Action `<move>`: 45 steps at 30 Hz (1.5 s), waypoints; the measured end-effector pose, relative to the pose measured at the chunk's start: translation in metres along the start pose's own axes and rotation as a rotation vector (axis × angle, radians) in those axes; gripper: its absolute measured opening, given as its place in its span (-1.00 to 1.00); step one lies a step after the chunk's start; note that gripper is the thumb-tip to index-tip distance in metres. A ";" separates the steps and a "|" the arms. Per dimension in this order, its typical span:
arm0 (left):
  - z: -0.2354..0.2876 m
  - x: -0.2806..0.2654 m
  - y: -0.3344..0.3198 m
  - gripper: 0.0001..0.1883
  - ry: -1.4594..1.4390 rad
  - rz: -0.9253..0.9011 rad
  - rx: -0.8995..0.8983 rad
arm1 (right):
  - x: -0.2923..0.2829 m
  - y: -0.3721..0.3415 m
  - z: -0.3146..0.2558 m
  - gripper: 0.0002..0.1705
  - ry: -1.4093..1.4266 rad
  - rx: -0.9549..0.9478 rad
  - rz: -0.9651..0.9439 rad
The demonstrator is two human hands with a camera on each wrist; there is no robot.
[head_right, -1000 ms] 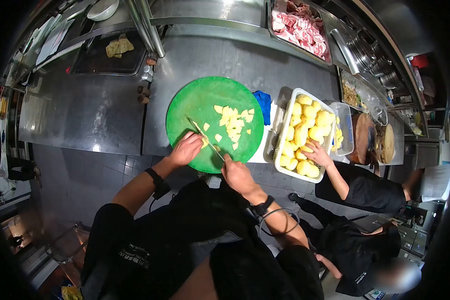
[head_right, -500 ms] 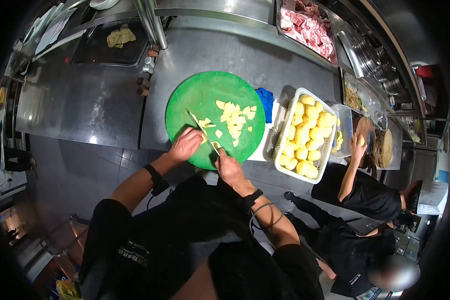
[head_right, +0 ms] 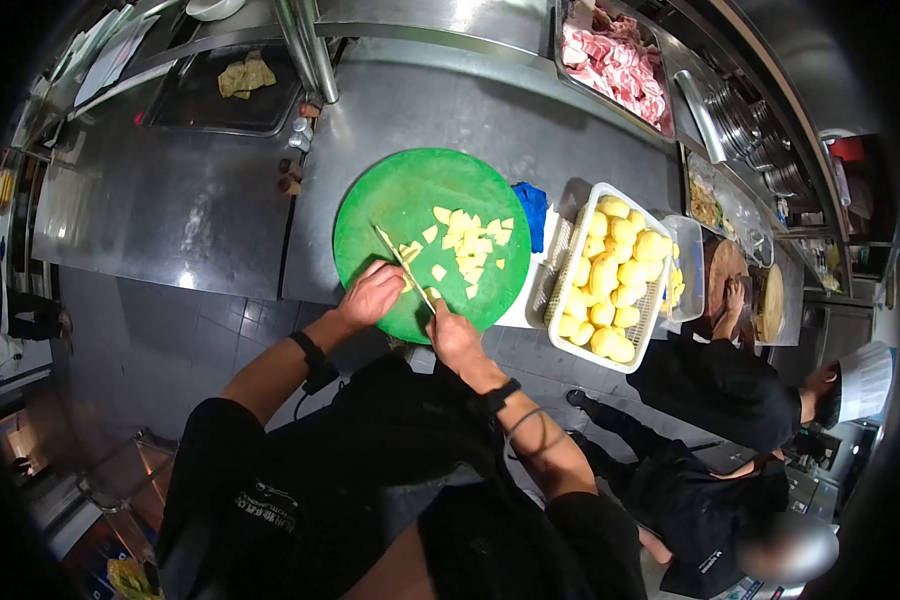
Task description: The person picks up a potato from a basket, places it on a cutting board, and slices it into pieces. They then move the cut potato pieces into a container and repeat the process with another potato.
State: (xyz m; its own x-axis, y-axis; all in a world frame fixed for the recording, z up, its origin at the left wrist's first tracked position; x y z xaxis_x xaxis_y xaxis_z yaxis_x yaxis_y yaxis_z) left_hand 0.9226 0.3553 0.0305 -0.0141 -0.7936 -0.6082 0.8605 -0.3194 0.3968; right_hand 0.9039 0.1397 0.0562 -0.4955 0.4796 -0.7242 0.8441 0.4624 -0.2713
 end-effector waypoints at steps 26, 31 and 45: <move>-0.002 0.004 -0.013 -0.79 -0.003 0.057 -0.047 | -0.061 -0.008 -0.039 -0.66 -0.035 -0.036 -0.120; -0.006 0.011 -0.017 -0.78 -0.009 0.076 -0.057 | 0.000 0.010 -0.004 -0.61 -0.061 -0.010 -0.056; -0.008 0.015 -0.022 -0.80 0.039 0.096 -0.059 | -0.034 -0.010 -0.022 -0.61 -0.047 -0.037 -0.087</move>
Point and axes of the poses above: each hand's wrist, its own y-axis towards the middle knuckle, its own x-axis out of the palm, z = x × y, the point moved 4 cm from there along y, towards the middle knuckle, and after that the axes turned 2 degrees about -x, right-handed, at the moved point
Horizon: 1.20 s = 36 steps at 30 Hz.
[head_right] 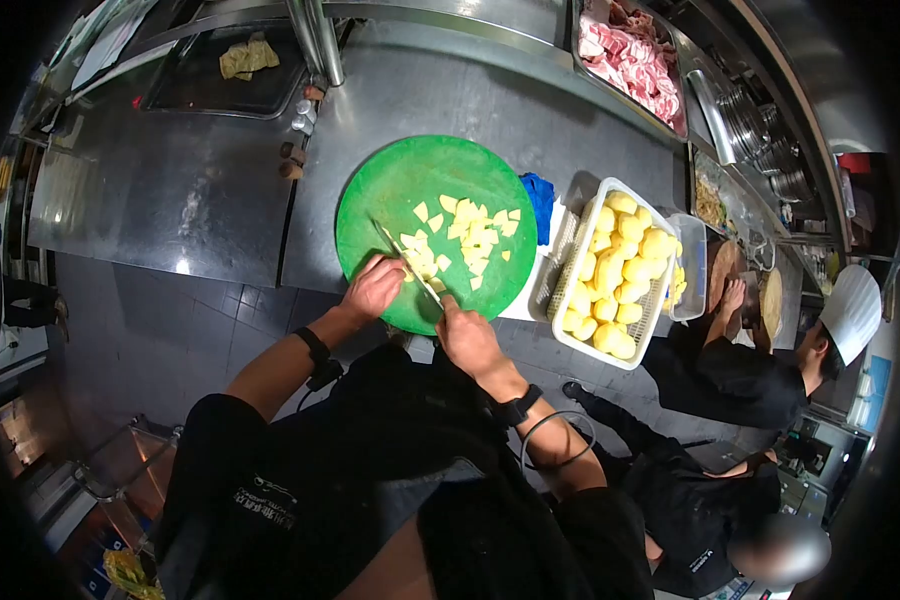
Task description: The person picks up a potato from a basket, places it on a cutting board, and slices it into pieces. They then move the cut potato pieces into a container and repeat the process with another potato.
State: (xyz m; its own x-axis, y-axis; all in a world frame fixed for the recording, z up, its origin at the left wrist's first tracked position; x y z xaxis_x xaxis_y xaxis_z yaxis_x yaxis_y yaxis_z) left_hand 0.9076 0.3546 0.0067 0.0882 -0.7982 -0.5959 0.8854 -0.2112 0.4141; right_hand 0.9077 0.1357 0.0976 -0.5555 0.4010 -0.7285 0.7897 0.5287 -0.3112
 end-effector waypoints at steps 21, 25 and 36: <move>-0.002 0.003 -0.005 -0.76 0.010 0.006 -0.004 | 0.020 0.011 0.009 -0.59 -0.020 0.041 -0.020; -0.005 0.005 -0.007 -0.75 -0.005 -0.008 -0.014 | 0.035 0.036 0.018 -0.60 0.055 0.002 0.052; -0.004 0.003 -0.008 -0.76 0.064 0.010 0.022 | -0.017 0.010 -0.005 -0.70 0.023 0.013 0.003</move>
Point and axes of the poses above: each hand's wrist, its own y-axis towards the middle knuckle, its own x-axis out of the palm, z = x × y, the point moved 4 cm from there along y, towards the middle knuckle, and after that the axes turned 2 degrees about -x, right-handed, at the moved point
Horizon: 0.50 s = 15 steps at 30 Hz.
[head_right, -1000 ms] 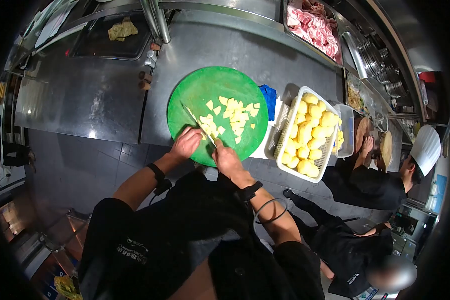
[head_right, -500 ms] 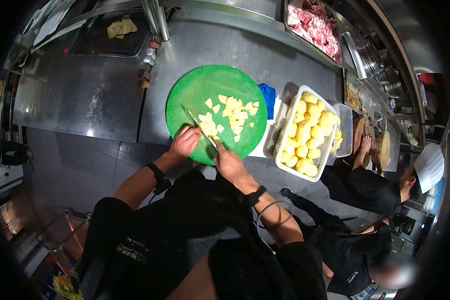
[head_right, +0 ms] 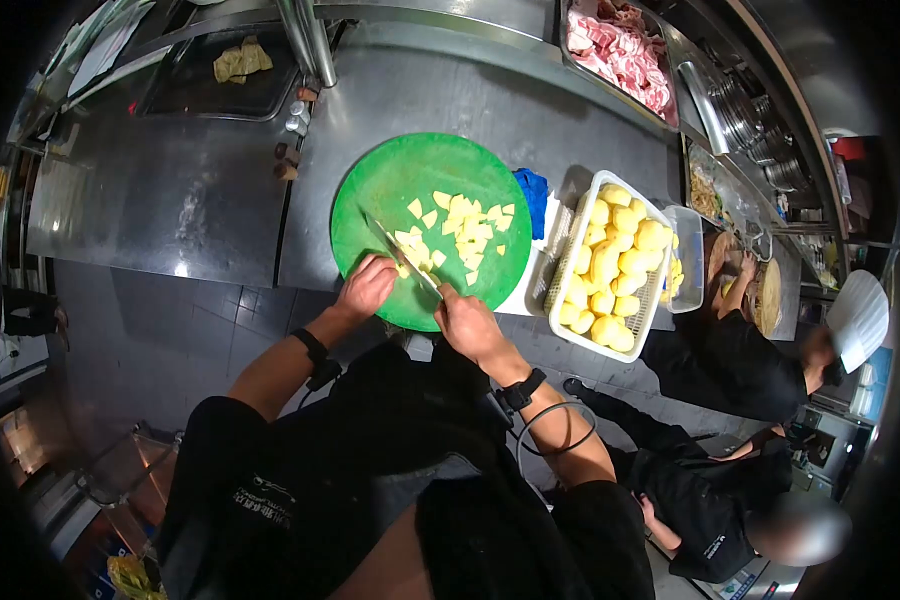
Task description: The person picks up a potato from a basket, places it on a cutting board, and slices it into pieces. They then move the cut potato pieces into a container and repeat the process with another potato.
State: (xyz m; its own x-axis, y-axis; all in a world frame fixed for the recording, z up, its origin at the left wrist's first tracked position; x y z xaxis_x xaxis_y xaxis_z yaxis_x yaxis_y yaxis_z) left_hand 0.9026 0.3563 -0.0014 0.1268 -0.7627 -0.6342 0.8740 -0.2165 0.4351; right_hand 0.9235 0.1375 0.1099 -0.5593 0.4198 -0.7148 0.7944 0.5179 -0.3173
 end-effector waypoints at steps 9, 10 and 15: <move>-0.001 0.002 0.000 -0.79 0.016 0.003 0.019 | 0.011 -0.017 0.004 -0.70 -0.027 0.006 -0.010; -0.001 0.002 0.001 -0.79 0.011 -0.002 0.011 | 0.013 -0.016 0.007 -0.69 -0.021 0.007 -0.017; 0.000 0.000 0.002 -0.77 -0.006 -0.021 0.006 | 0.045 -0.003 0.022 -0.62 0.022 -0.017 0.037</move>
Point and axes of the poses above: each hand's wrist, its own y-axis towards the middle knuckle, its own x-axis out of the palm, z = x × y, the point moved 4 cm from there along y, towards the middle knuckle, and after that the axes turned 2 degrees about -x, right-handed, at the moved point
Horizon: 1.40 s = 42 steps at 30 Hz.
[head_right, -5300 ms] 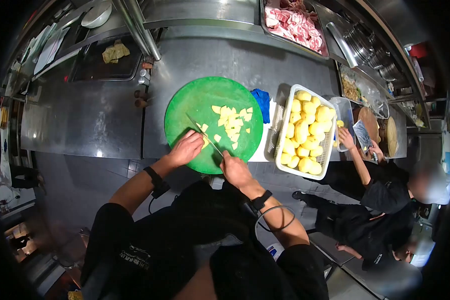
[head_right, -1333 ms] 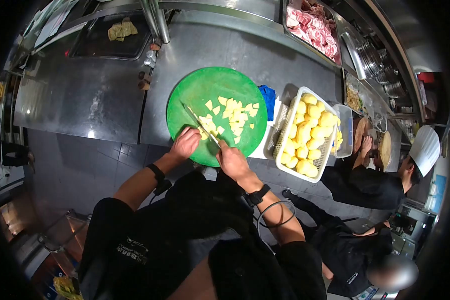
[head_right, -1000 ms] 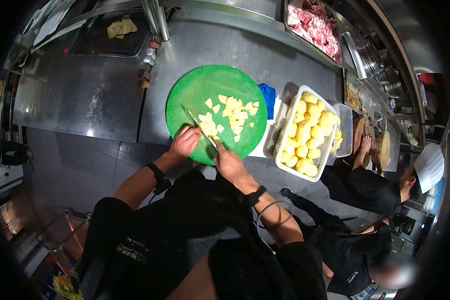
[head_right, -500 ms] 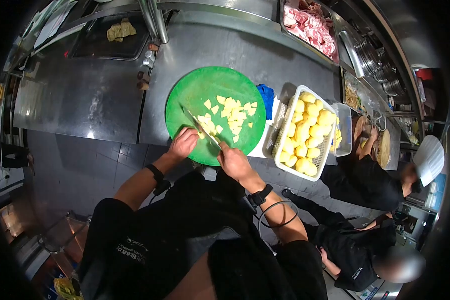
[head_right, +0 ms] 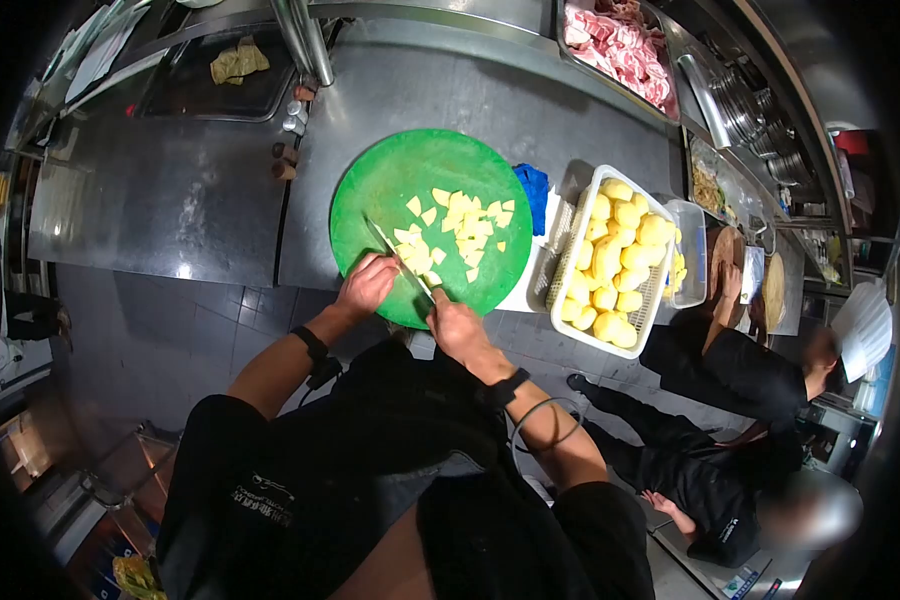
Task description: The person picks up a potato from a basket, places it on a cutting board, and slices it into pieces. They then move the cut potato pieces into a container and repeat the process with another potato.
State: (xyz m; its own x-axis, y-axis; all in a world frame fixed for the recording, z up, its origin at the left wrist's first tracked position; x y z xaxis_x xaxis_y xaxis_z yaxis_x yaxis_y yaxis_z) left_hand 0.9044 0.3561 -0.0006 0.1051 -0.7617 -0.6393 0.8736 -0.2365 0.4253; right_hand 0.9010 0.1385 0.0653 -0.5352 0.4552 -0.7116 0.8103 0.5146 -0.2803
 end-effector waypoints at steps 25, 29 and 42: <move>0.081 0.008 0.114 -0.10 0.060 -0.505 0.131 | -0.103 0.020 -0.013 -0.43 -0.504 -0.194 -0.002; 0.069 0.018 0.111 -0.01 0.106 -0.539 0.107 | -0.117 0.006 0.000 -0.49 -0.528 -0.163 -0.009; 0.004 0.028 0.090 -0.05 0.187 -0.380 -0.011 | -0.178 -0.106 0.068 -0.78 -0.133 0.106 0.230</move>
State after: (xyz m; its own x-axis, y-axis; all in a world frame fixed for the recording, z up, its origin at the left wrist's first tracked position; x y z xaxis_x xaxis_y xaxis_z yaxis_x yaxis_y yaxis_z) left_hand 0.9843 0.3113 0.0221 -0.1414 -0.4986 -0.8552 0.8718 -0.4721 0.1311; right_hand 0.9271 -0.0460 0.1783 -0.3038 0.4481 -0.8408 0.9312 0.3264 -0.1625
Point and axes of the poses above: each hand's wrist, its own y-axis towards the middle knuckle, its own x-axis out of the palm, z = x × y, the point moved 4 cm from there along y, towards the middle knuckle, and after that the axes turned 2 degrees about -x, right-handed, at the moved point
